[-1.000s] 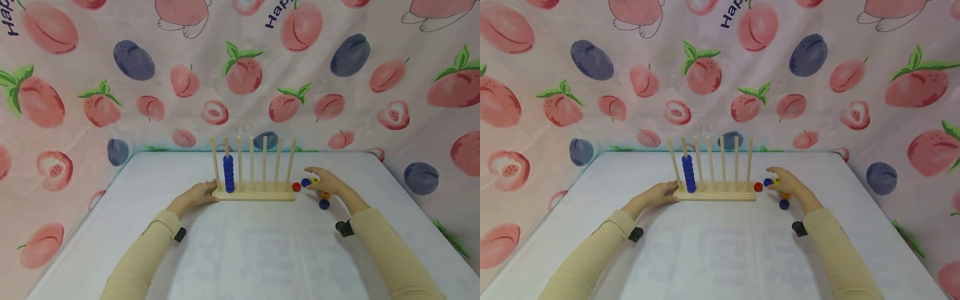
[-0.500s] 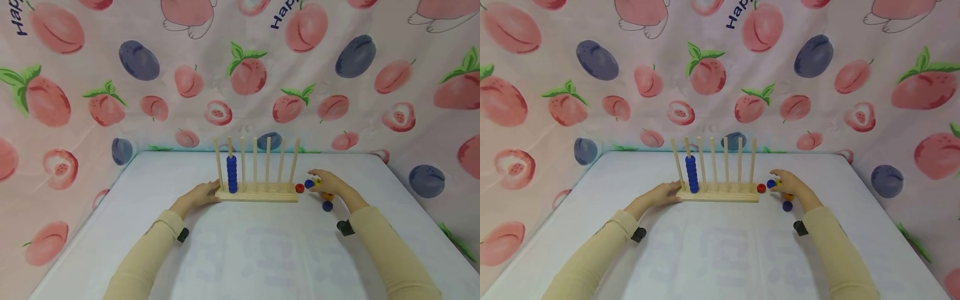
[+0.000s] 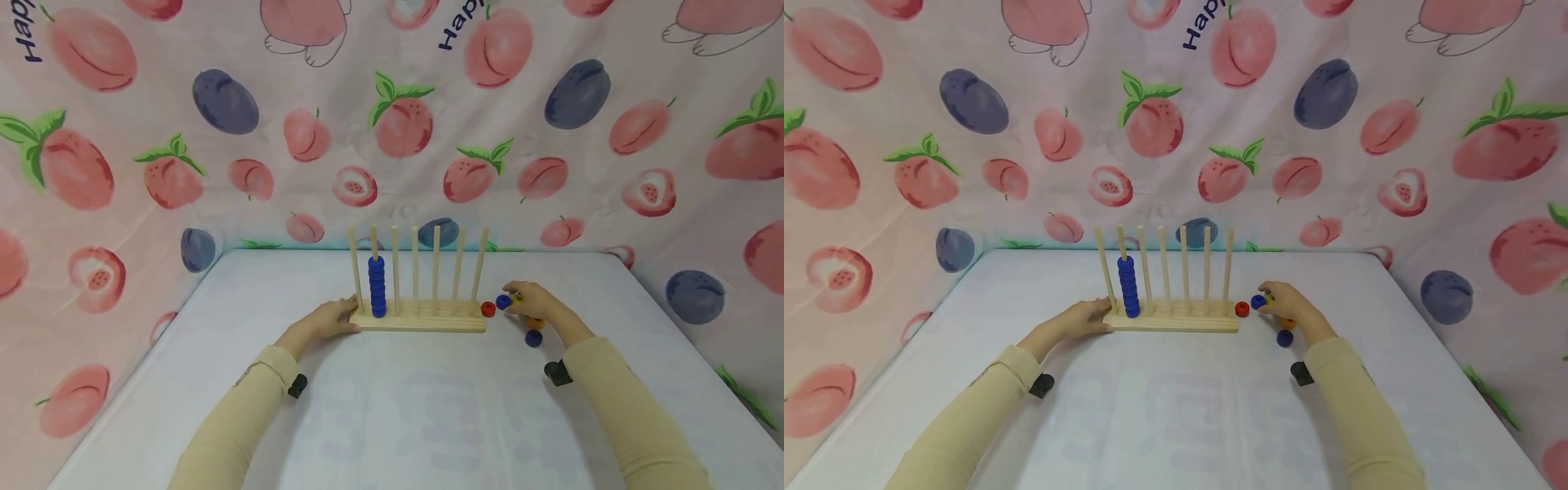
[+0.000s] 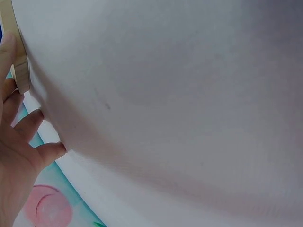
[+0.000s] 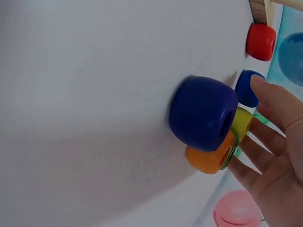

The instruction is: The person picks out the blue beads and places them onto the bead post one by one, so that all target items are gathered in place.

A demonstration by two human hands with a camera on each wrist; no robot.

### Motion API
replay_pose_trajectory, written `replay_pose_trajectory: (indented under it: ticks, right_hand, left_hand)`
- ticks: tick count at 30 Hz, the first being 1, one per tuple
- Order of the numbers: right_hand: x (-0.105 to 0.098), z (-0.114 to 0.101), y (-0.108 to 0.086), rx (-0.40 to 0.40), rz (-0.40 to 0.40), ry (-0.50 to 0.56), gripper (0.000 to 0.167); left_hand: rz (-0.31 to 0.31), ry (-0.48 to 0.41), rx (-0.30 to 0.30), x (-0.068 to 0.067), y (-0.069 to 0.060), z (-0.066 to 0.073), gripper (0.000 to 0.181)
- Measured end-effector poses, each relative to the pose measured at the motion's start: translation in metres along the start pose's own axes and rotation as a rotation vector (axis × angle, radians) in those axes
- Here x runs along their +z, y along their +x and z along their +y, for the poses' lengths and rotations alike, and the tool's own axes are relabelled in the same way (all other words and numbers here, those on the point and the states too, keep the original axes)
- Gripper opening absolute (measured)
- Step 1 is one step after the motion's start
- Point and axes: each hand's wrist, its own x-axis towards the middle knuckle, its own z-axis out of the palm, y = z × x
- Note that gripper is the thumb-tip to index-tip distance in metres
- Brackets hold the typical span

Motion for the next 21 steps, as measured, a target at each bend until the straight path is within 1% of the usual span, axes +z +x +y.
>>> replay_pose_trajectory:
  ticks: [5,7,10,13,21]
  right_hand:
    - [0.003,-0.005,0.002,0.094,-0.025,0.013,0.053]
    - [0.005,-0.005,0.003,0.111,-0.030,0.010,0.051]
    - [0.007,-0.005,0.005,0.116,-0.024,-0.004,0.046]
    - [0.009,-0.005,0.006,0.102,-0.012,-0.022,0.042]
    - [0.008,-0.012,0.004,0.098,0.013,-0.014,0.034]
  left_hand:
    - [0.001,0.001,0.006,-0.001,0.000,-0.001,0.070]
    - [0.000,-0.006,0.003,-0.002,0.000,-0.001,0.070]
    - [-0.002,-0.009,0.006,-0.002,0.000,-0.001,0.070]
    - [-0.002,-0.008,0.010,-0.001,0.001,-0.002,0.070]
    - [0.005,-0.006,0.016,0.000,0.000,-0.003,0.070]
